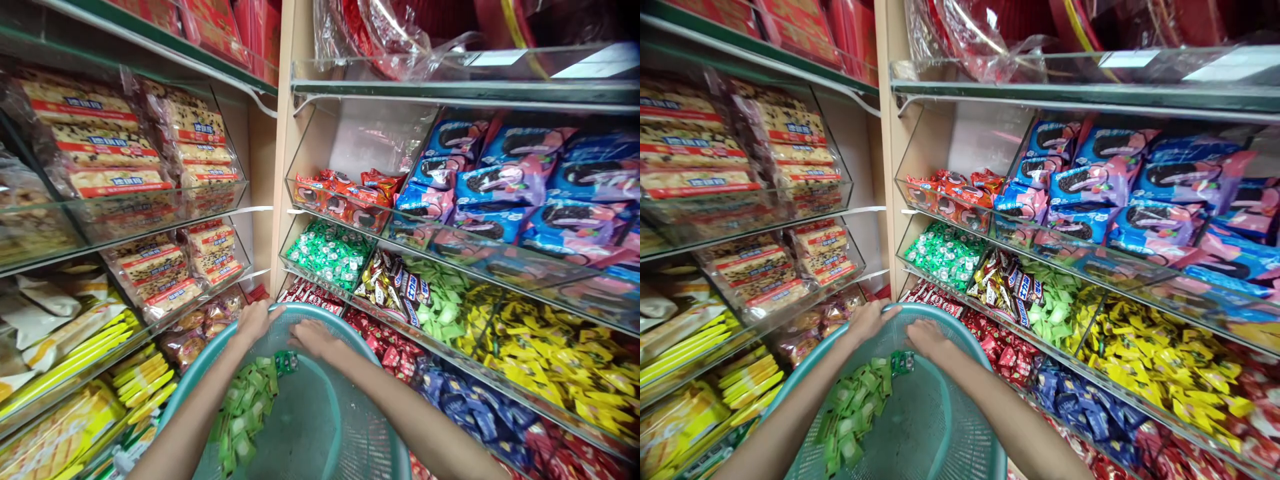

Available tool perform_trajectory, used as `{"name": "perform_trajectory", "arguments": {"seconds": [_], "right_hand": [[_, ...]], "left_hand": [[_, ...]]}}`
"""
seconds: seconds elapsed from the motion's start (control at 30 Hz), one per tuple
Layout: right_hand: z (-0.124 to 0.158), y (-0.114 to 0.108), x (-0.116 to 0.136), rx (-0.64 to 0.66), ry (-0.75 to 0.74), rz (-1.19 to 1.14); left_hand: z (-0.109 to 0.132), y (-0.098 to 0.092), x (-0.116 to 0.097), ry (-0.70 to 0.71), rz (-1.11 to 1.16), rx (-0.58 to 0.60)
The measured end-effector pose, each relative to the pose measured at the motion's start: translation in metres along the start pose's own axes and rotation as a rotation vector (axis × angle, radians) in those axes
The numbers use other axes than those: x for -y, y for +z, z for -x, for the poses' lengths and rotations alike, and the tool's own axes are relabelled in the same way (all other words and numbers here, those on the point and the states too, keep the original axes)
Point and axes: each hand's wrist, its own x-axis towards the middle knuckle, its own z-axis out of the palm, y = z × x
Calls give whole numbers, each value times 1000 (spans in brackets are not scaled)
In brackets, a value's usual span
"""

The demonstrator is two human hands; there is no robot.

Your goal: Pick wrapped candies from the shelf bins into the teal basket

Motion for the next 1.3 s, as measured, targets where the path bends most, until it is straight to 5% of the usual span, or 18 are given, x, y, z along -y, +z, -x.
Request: {"name": "perform_trajectory", "arguments": {"seconds": [0.17,0.27,0.37,0.73,1.1,1.2,1.3], "right_hand": [[4,-78,-3,-167,-38,75],[-3,-122,-20,-342,231,132],[-13,-142,-39,-428,503,187],[-30,-127,-66,-419,614,140],[-13,-149,-46,-468,602,245],[2,-154,-29,-512,512,254],[18,-135,-6,-511,221,266]], "left_hand": [[-2,2,-1,-9,-7,1],[-2,1,-3,3,-7,4],[-1,-1,-4,21,0,4],[-1,-3,2,17,8,-25],[-5,-4,3,6,-12,-24],[-5,-3,3,13,-8,-22],[-6,-2,2,1,-11,-18]]}}
